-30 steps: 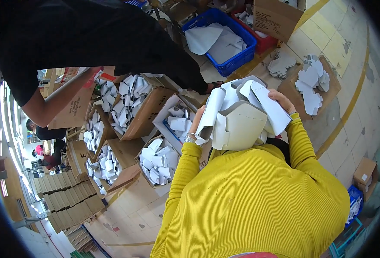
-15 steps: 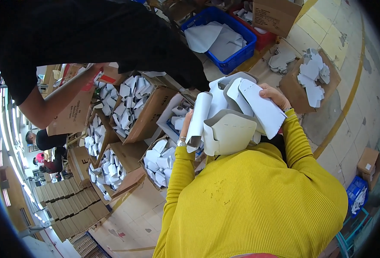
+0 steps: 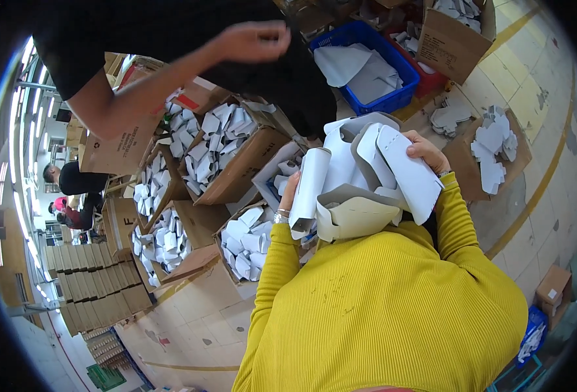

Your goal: Organizing and collecting various shoe upper components into a cardboard box in a shoe factory workshop.

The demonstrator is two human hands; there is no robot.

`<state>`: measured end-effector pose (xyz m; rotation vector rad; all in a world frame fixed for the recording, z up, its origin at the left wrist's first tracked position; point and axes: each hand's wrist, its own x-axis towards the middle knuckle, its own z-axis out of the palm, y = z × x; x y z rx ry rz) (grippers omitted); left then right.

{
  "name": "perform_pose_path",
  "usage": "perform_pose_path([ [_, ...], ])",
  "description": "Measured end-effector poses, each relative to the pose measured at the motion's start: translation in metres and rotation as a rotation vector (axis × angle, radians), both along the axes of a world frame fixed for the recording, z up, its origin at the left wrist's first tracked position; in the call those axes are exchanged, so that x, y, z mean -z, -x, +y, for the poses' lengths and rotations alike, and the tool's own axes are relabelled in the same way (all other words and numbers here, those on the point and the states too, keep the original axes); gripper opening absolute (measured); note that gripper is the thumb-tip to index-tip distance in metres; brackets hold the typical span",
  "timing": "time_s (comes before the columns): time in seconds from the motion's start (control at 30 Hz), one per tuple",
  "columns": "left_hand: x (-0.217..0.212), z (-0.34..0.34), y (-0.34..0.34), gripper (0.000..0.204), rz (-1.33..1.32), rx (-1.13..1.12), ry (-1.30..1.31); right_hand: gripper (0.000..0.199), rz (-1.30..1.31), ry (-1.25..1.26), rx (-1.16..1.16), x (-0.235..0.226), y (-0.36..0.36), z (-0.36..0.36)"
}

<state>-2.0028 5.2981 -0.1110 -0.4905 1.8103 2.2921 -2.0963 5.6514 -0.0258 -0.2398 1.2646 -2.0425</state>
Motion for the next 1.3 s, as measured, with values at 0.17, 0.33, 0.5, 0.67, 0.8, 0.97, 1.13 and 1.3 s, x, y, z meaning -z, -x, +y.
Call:
perform_pose_path([
  [0.17,-0.019,0.010,0.004,0.035,-0.132,-0.089,-0.025,0.065,0.007,-0.008,0.021,0.007,0.001,-0.001],
  [0.33,0.003,0.006,0.015,0.031,-0.142,-0.013,-0.115,0.068,0.001,0.067,0.007,0.026,0.004,0.008],
  [0.5,0.036,-0.010,0.026,0.029,0.050,0.112,0.141,0.067,-0.013,0.042,0.035,0.022,0.001,0.007],
  [0.67,0.002,0.025,0.033,0.031,-0.157,-0.037,-0.191,0.060,-0.070,0.015,0.108,0.012,-0.008,0.016],
  [0.8,-0.015,0.026,0.028,0.035,-0.022,0.007,-0.059,0.058,-0.071,0.062,0.073,0.014,-0.004,0.010],
  [0.97,0.009,0.023,0.035,0.037,-0.321,-0.104,-0.252,0.054,-0.124,0.008,0.108,0.033,0.000,0.007],
  [1.13,0.036,-0.003,0.018,0.033,0.031,-0.077,-0.137,0.043,-0.490,0.002,0.231,0.034,0.004,-0.020],
  [1.3,-0.028,0.021,0.008,0.037,0.043,-0.051,-0.381,0.042,-0.402,0.011,0.203,0.045,0.014,-0.017],
])
